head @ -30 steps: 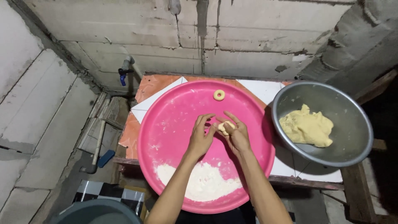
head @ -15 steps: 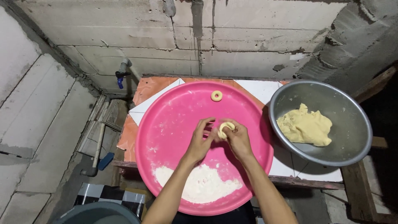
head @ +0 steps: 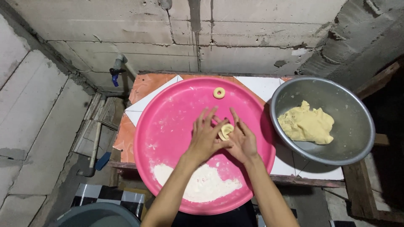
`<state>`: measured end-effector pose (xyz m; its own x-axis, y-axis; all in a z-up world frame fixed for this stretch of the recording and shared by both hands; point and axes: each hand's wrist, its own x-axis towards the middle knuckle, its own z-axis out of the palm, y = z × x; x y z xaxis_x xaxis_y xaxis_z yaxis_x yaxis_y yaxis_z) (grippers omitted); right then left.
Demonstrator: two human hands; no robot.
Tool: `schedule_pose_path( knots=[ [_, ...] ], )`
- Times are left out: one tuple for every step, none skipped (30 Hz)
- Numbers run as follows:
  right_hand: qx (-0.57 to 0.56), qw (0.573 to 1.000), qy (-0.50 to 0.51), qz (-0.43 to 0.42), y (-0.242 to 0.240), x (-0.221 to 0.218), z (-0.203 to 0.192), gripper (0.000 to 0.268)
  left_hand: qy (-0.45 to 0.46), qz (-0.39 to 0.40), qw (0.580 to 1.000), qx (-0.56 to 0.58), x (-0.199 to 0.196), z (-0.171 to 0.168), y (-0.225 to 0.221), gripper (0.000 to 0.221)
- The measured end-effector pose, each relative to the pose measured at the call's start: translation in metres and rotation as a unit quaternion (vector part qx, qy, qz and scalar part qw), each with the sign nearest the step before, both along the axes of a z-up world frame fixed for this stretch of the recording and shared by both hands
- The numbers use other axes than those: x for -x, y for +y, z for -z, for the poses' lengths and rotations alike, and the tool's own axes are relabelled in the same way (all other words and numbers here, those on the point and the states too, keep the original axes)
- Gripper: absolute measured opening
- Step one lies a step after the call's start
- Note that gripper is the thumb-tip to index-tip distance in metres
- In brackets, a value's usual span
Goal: The person is taking pieces of dough from a bowl and shaping them into small donuts on a pink tray.
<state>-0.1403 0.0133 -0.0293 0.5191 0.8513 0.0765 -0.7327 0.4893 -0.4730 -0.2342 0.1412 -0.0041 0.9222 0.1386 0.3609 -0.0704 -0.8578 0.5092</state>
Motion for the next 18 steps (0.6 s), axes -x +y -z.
schedule_pose_path(
  knots=[
    [0.0,1.0,0.001,0.0,0.002,0.001,0.001,0.059,0.001,0.0,1.0,0.0,-0.004,0.017,-0.004,0.074],
    [0.037,0.999,0.02,-0.002,0.004,0.002,0.002,0.063,-0.065,0.04,0.995,0.056,-0.009,0.033,-0.009,0.061],
    [0.073,0.997,0.038,-0.004,0.007,0.002,0.003,0.071,-0.132,0.081,0.982,0.11,-0.015,0.05,-0.012,0.049],
    [0.073,0.997,0.037,-0.004,0.007,0.001,0.002,0.071,-0.133,0.081,0.982,0.11,-0.013,0.047,-0.016,0.049],
    [0.132,0.991,0.025,0.008,0.007,0.0,-0.001,0.077,-0.156,0.046,0.96,0.226,-0.012,0.044,-0.019,0.034],
    [0.191,0.981,0.014,0.02,0.008,-0.001,-0.003,0.082,-0.177,0.01,0.924,0.339,-0.01,0.04,-0.023,0.025],
    [0.191,0.981,0.014,0.019,0.007,-0.006,0.001,0.082,-0.176,0.009,0.924,0.338,-0.009,0.038,-0.017,0.025],
    [0.238,0.968,-0.073,0.044,0.006,-0.011,0.006,0.08,-0.133,-0.038,0.893,0.429,-0.007,0.037,-0.011,0.021],
    [0.282,0.943,-0.16,0.068,0.005,-0.016,0.01,0.079,-0.089,-0.085,0.849,0.514,-0.005,0.036,-0.005,0.021],
    [0.282,0.944,-0.16,0.066,0.005,-0.02,0.019,0.079,-0.09,-0.086,0.849,0.514,-0.007,0.041,-0.002,0.021],
    [0.316,0.918,-0.222,0.088,0.005,-0.025,0.027,0.072,-0.061,-0.098,0.814,0.57,-0.01,0.046,0.001,0.024],
    [0.348,0.887,-0.282,0.109,0.004,-0.03,0.035,0.064,-0.031,-0.109,0.774,0.623,-0.013,0.051,0.004,0.027],
    [0.348,0.886,-0.284,0.111,0.005,-0.028,0.037,0.064,-0.033,-0.106,0.774,0.623,-0.013,0.045,0.003,0.027],
    [0.34,0.88,-0.306,0.125,0.006,-0.027,0.04,0.058,-0.057,-0.094,0.741,0.663,-0.013,0.039,0.002,0.04],
    [0.332,0.874,-0.326,0.138,0.009,-0.025,0.043,0.051,-0.08,-0.083,0.705,0.7,-0.011,0.033,0.002,0.06],
    [0.331,0.874,-0.327,0.139,0.009,-0.027,0.042,0.051,-0.081,-0.081,0.705,0.699,-0.016,0.033,0.003,0.06],
    [0.35,0.84,-0.384,0.157,0.008,-0.024,0.043,0.049,-0.07,-0.1,0.677,0.726,-0.017,0.035,0.002,0.044],
    [0.366,0.802,-0.439,0.173,0.007,-0.022,0.043,0.046,-0.058,-0.12,0.647,0.751,-0.018,0.037,0.002,0.048]
  ],
)
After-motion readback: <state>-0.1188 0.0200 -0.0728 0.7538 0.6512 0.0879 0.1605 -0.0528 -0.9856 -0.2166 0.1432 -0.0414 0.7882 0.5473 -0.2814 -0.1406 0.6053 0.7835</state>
